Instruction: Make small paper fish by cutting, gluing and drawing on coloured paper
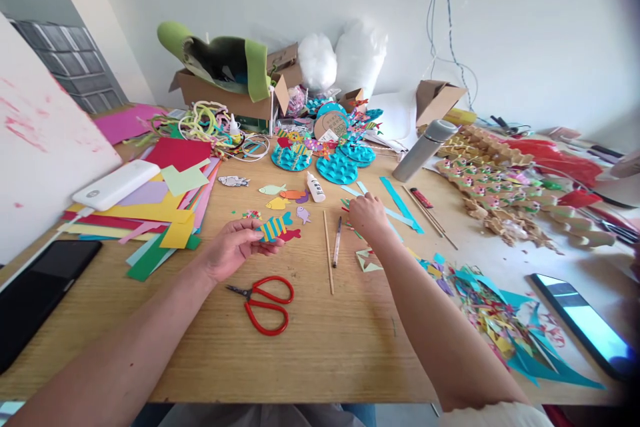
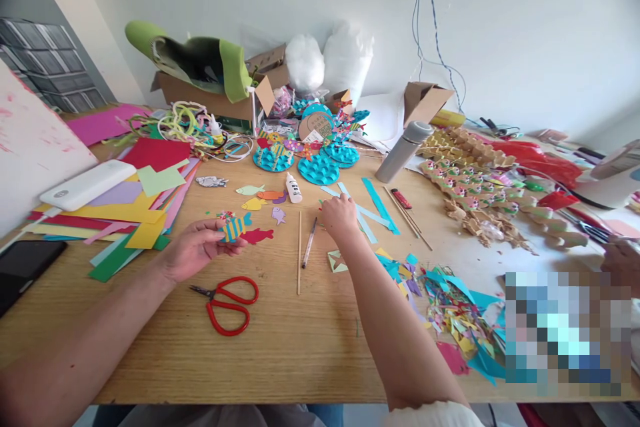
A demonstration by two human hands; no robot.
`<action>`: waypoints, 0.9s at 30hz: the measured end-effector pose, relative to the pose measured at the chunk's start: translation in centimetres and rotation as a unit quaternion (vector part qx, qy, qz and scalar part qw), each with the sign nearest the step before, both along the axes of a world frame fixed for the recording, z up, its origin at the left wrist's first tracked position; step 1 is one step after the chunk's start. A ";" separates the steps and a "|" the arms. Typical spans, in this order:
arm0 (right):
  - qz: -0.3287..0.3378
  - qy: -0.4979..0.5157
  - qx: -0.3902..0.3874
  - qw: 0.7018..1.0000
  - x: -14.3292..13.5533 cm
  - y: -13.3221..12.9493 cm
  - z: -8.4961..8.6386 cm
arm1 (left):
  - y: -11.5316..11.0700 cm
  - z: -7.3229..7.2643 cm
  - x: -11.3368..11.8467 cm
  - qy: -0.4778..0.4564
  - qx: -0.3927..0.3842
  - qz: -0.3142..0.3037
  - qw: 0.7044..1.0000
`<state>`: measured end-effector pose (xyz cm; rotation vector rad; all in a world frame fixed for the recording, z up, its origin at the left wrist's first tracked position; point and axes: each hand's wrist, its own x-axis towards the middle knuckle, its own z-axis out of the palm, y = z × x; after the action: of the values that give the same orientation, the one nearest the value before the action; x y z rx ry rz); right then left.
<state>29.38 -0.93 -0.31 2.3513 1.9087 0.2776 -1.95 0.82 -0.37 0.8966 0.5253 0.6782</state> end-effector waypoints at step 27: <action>0.062 0.767 0.261 0.582 -12.6 -4.4 3.2 | 0.1 -1.0 0.6 0.099 0.037 0.086 0.991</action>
<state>16.82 -5.34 2.92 3.0057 2.6052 -2.2710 -1.31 0.97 -1.35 1.0010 0.7655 0.7736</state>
